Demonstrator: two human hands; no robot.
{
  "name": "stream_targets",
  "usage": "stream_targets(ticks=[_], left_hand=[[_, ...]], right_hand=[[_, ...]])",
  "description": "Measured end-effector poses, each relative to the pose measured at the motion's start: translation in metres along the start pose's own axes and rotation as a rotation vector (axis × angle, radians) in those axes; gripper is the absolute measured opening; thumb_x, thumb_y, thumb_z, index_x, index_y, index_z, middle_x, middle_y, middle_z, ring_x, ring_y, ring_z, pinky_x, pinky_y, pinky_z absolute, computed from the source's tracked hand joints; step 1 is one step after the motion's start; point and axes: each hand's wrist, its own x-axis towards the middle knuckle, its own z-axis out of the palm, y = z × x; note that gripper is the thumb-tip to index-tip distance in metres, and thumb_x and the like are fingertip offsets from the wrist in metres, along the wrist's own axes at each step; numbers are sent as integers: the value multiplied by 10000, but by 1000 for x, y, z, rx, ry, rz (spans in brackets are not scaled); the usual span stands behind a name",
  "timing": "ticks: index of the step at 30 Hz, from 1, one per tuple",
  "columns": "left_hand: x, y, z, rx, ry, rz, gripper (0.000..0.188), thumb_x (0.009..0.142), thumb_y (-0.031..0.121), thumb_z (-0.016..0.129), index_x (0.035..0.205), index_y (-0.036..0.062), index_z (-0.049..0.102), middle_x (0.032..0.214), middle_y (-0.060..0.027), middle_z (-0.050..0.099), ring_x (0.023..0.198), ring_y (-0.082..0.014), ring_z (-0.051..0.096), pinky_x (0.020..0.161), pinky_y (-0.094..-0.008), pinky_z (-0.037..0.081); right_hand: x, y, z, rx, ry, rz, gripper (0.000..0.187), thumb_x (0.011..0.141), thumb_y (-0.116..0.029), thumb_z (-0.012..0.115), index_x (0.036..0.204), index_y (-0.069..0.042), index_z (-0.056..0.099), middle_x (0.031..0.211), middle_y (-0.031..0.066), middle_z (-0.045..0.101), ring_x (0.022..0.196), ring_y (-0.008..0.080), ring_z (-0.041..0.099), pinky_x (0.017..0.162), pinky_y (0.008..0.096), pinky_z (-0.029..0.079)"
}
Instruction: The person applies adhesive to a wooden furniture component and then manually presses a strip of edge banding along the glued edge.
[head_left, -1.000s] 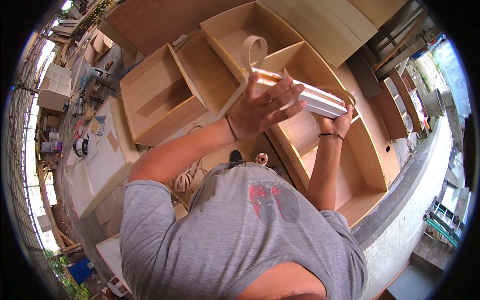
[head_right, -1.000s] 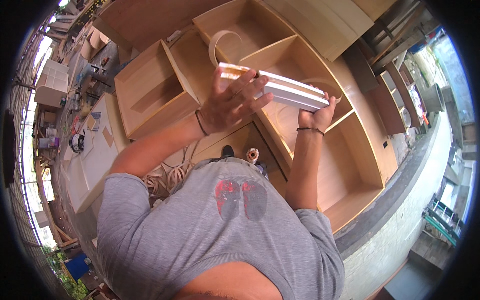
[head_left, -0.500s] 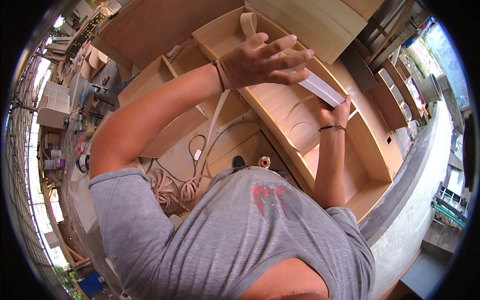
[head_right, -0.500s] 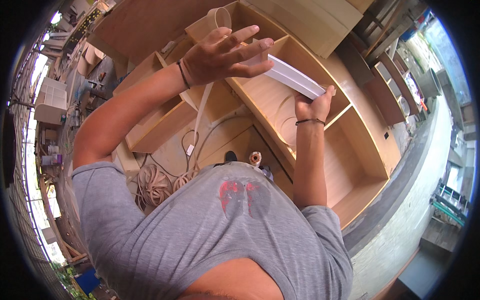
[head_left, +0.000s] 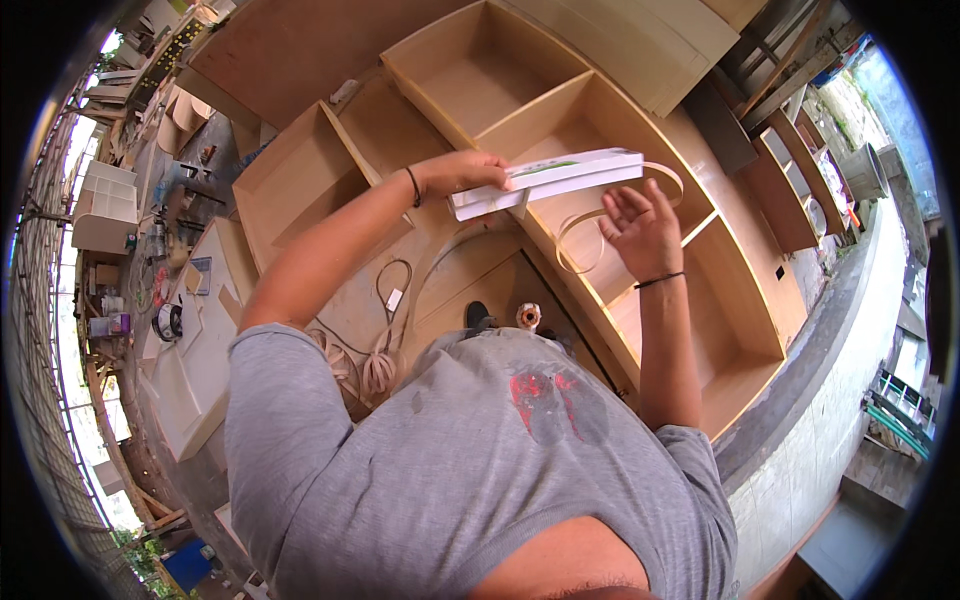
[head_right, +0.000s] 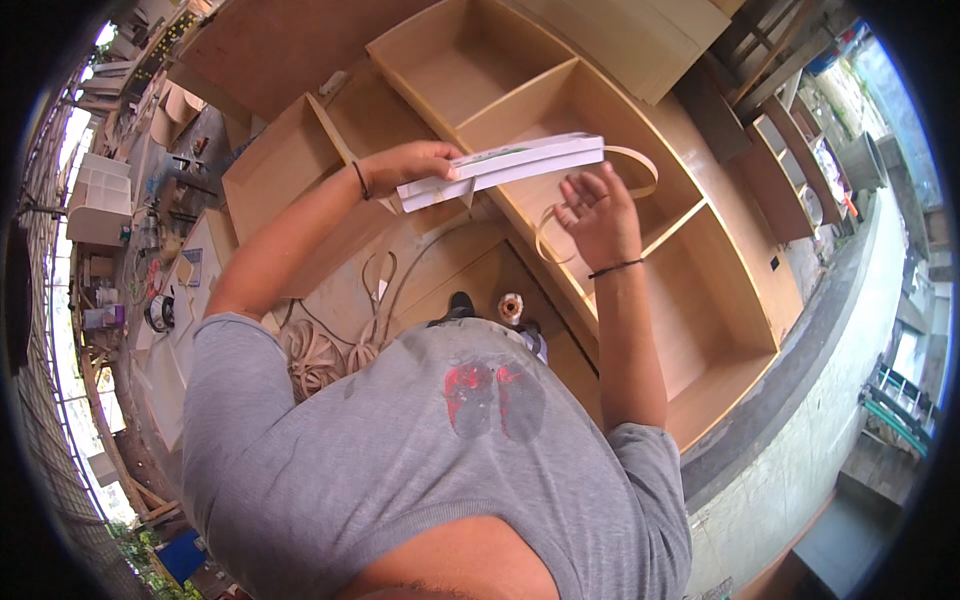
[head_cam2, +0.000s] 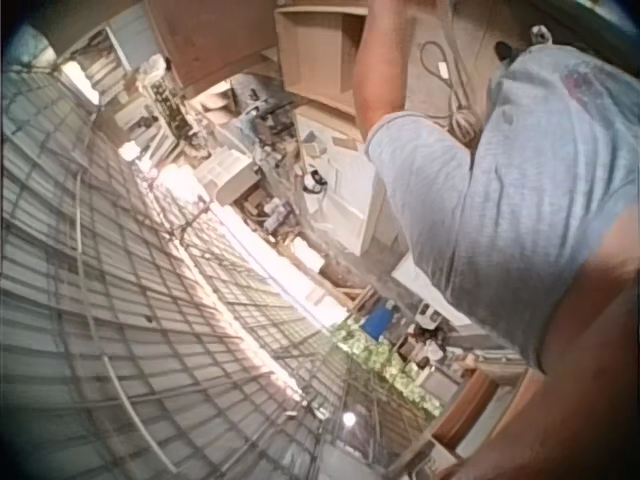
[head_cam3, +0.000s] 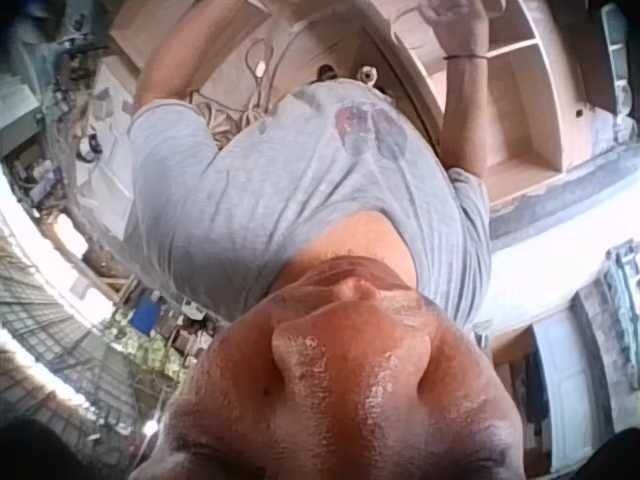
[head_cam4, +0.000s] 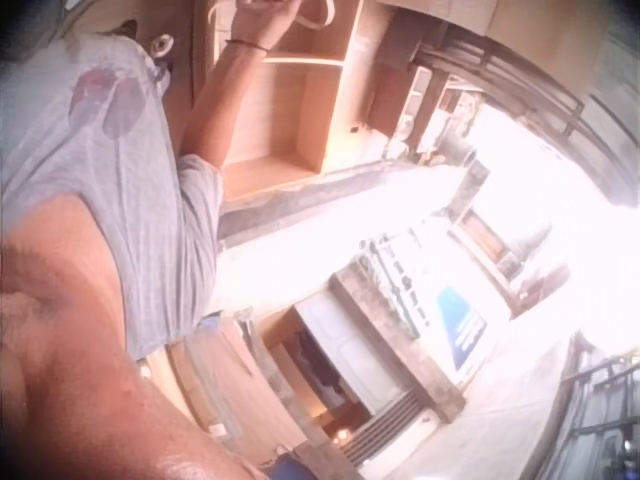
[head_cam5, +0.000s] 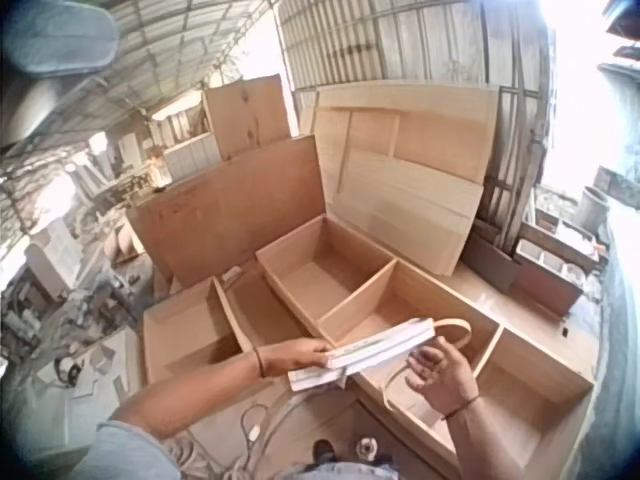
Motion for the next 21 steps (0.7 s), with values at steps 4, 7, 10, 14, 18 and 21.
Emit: stream_targets(ticks=[4,7,10,14,18,21], left_hand=[[12,-60,23,-618,-300,-91,682,780,455,542,1300,38,399,1136,-262,552,817,-319,668,664,-420,588],[19,-85,42,-972,-522,-48,737,798,491,473,1372,50,331,1207,-341,476,880,-370,652,721,-472,576],[23,-98,68,-1253,-675,11,748,824,511,399,1403,51,286,1263,-445,337,963,-448,603,760,-500,554],[26,-105,105,-1423,-837,-45,728,858,529,318,1419,65,282,1301,-424,325,1089,-504,514,944,-609,376],[28,-106,115,-1295,-774,-72,694,876,491,325,1379,14,335,1332,-316,393,1138,-447,495,948,-592,377],[34,-117,102,-1067,-623,-83,632,891,435,358,1336,-14,378,1305,-253,453,1135,-371,509,980,-523,378]], right_hand=[[2,39,-26,-117,-9,181,540,838,-510,567,1109,-44,525,1135,114,566,1065,210,520,857,404,419],[14,60,-42,-9,-156,186,674,829,-542,563,1251,-33,432,1205,119,527,1138,228,473,917,422,387],[25,71,-37,143,-265,51,756,816,-544,583,1340,-46,361,1277,135,481,1205,269,440,989,459,347],[36,74,-29,225,-413,-133,741,781,-561,617,1301,-85,391,1293,169,464,1209,354,445,1042,533,316],[38,79,-24,360,-185,-198,682,783,-561,622,1224,-73,441,1174,188,529,1121,356,504,1005,511,372],[58,78,-47,299,-103,4,614,797,-539,624,1159,-68,471,1064,175,565,1020,335,547,951,517,417]])
